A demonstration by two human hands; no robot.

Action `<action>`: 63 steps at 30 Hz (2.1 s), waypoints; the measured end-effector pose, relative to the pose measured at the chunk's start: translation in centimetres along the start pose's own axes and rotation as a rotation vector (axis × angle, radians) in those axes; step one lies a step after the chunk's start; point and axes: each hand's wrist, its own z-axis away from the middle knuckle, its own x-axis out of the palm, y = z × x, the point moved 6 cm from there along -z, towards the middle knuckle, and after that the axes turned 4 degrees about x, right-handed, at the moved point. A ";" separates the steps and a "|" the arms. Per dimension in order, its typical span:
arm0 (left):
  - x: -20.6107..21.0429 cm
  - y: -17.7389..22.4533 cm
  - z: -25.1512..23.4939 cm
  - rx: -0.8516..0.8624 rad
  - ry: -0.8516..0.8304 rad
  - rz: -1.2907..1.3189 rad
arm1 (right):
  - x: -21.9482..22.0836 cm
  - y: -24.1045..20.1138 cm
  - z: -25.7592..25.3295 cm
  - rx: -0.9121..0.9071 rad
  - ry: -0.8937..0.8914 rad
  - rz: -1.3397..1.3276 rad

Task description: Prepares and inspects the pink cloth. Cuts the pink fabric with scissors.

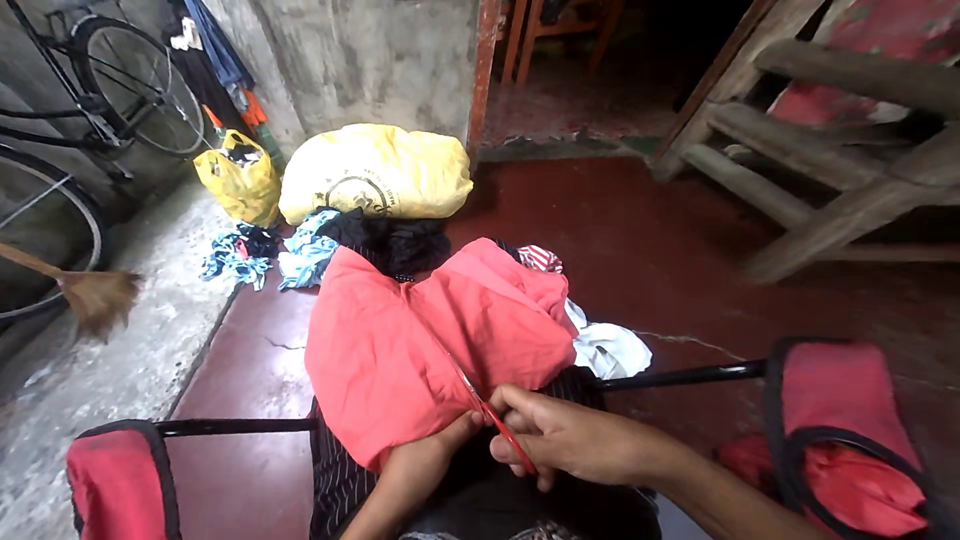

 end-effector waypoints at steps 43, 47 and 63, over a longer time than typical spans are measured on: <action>-0.4 0.5 0.4 0.044 0.044 -0.142 | -0.6 -0.7 -0.6 -0.088 0.032 -0.129; -0.5 0.2 0.2 0.074 0.041 -0.154 | -0.7 -0.6 -0.8 -0.087 0.073 -0.168; -0.6 0.5 0.3 0.115 0.045 -0.285 | -1.1 -2.7 -1.4 -0.067 0.042 -0.268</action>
